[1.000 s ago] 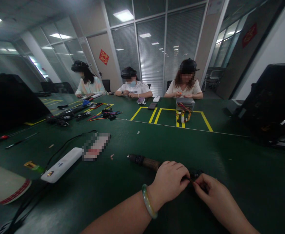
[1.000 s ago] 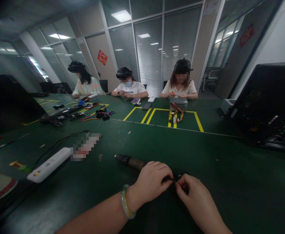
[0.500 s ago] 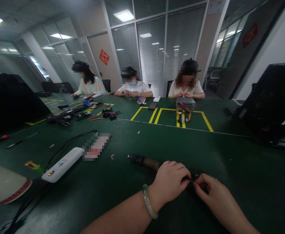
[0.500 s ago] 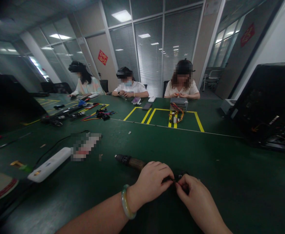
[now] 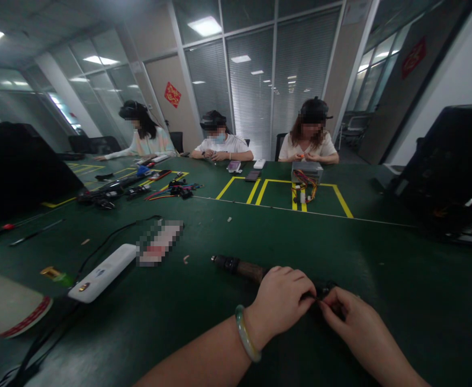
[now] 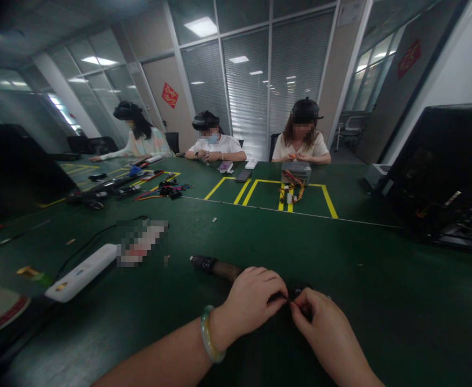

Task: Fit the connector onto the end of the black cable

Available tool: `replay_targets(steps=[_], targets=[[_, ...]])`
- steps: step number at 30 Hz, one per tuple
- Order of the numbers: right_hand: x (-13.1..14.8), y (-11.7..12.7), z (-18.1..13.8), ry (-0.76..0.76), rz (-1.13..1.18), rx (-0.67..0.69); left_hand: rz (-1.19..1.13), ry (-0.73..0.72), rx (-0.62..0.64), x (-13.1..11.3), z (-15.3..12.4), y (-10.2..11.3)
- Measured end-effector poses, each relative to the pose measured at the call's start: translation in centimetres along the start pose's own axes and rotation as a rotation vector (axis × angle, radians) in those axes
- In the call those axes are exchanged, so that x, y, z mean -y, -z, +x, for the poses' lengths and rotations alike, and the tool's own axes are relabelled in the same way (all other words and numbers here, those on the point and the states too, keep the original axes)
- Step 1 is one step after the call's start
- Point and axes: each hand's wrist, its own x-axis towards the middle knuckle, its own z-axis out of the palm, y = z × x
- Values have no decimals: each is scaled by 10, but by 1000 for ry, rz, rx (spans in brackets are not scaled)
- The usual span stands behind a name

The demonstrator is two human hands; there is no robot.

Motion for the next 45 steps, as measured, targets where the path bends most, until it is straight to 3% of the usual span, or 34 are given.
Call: replay_targets(steps=[23,45], targets=[[-2,-4,-1,38,5,-76,-3,1,-10,-1,0,-1],[3,0,-3,11,17,-60,3,10,-23,-2,0,-1]])
